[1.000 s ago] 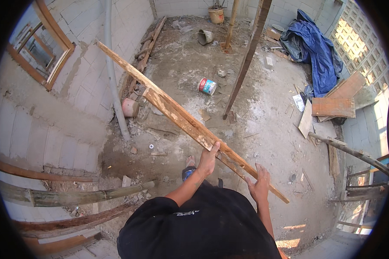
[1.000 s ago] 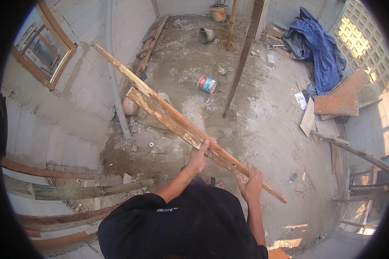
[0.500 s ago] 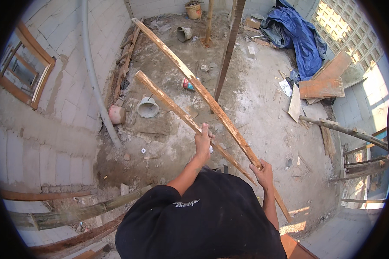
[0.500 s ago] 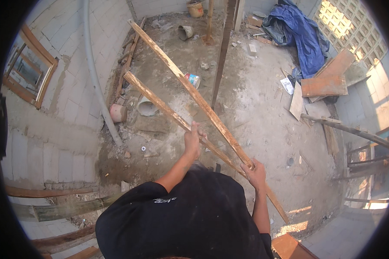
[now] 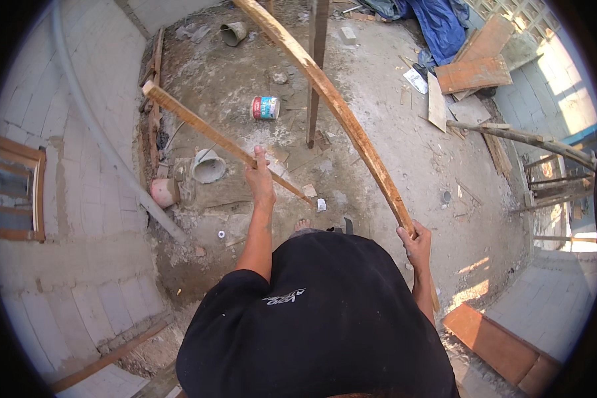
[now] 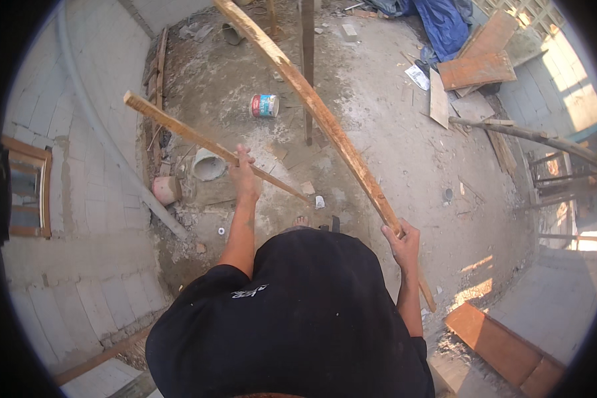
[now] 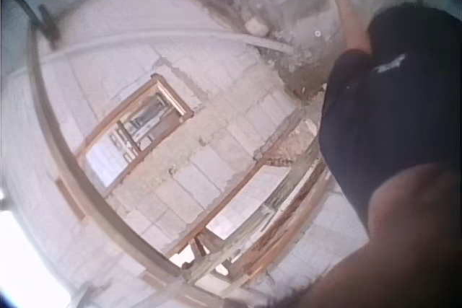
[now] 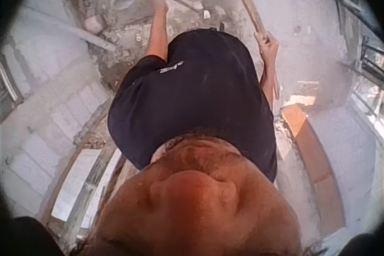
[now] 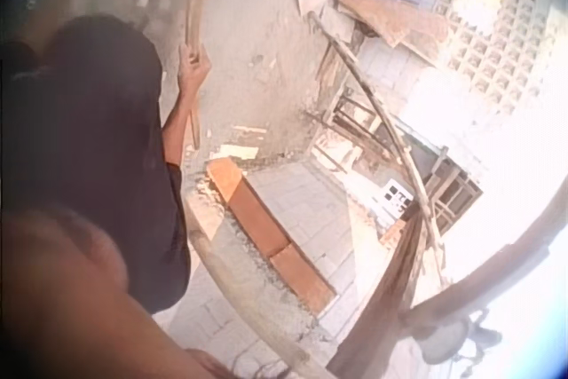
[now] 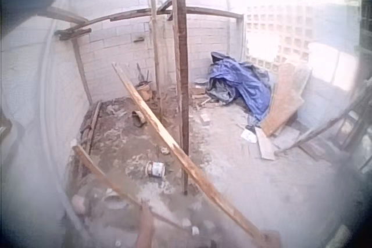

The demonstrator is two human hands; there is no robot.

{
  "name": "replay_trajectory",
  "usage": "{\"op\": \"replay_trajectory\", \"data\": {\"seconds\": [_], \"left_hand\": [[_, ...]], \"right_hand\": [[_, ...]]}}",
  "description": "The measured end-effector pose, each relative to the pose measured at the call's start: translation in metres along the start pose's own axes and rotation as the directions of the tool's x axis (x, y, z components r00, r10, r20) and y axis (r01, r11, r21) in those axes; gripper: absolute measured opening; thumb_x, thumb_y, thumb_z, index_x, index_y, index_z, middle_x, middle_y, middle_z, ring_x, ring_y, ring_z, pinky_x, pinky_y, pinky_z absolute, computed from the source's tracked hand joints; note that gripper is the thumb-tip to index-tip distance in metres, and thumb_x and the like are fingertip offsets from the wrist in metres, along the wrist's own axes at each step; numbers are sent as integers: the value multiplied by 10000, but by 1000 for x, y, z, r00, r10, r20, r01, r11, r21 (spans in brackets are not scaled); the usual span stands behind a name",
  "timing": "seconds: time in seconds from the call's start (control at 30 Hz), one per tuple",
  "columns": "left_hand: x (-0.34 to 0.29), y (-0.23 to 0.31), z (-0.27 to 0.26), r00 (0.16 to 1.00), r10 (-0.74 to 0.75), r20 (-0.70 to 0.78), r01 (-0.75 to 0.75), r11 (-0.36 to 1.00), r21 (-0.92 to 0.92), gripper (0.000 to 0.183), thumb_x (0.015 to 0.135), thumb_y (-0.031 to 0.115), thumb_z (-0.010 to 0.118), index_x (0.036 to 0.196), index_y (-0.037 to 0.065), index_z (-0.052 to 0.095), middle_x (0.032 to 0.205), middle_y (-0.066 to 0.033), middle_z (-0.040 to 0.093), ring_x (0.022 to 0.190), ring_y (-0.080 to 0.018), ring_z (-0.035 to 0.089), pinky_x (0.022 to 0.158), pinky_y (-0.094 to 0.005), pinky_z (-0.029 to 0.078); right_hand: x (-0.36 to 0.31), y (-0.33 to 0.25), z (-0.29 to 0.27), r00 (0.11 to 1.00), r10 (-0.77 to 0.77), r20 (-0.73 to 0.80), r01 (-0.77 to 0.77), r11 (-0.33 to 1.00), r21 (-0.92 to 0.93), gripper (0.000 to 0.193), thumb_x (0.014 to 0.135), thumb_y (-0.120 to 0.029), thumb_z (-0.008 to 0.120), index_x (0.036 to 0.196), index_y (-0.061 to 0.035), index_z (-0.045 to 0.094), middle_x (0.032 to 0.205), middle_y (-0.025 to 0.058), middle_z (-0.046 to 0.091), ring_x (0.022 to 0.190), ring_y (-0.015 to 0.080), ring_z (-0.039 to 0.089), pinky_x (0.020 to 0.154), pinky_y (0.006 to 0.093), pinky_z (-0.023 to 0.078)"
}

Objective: The person carries wooden planks through an unfinished building, uses pliers to remove a nail from a wood strip, and then hammers a nail into a wooden frame on the ground.

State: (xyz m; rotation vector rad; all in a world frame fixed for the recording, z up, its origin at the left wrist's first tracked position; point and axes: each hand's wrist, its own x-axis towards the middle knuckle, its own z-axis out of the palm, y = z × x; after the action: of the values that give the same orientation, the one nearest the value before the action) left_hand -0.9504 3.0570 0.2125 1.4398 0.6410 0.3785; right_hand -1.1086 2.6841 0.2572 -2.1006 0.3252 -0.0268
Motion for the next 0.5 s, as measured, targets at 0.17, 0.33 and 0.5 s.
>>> {"op": "replay_trajectory", "data": {"seconds": [0.17, 0.33, 0.5], "left_hand": [[40, -2, -18, 975, 77, 208, -71, 997, -36, 492, 993, 473, 542, 1082, -2, 639, 831, -11, 571, 789, -107, 524, 749, -284, 436], [29, 45, 30, 879, 97, 467, -41, 991, -129, 539, 1001, 526, 486, 1106, 16, 627, 788, -4, 577, 762, -101, 534, 711, -265, 440], [59, 51, 58, 905, 81, 417, 51, 954, -296, 587, 961, 607, 495, 1087, 39, 565, 677, 19, 488, 576, -98, 485, 514, -277, 419]], "right_hand": [[-10, -33, 1, 982, -72, -175, 18, 956, -292, 340, 709, -276, 803, 800, 0, 626, 623, 103, 555, 543, 254, 534, 555, 367, 422], [-22, 12, 26, 946, -68, -317, -21, 962, -271, 321, 668, -196, 750, 853, 19, 600, 737, 182, 573, 700, 379, 592, 658, 412, 470], [-29, 3, 65, 958, 35, -284, -74, 989, -128, 318, 631, -129, 676, 888, 45, 608, 766, 184, 578, 712, 331, 595, 683, 389, 472]]}}
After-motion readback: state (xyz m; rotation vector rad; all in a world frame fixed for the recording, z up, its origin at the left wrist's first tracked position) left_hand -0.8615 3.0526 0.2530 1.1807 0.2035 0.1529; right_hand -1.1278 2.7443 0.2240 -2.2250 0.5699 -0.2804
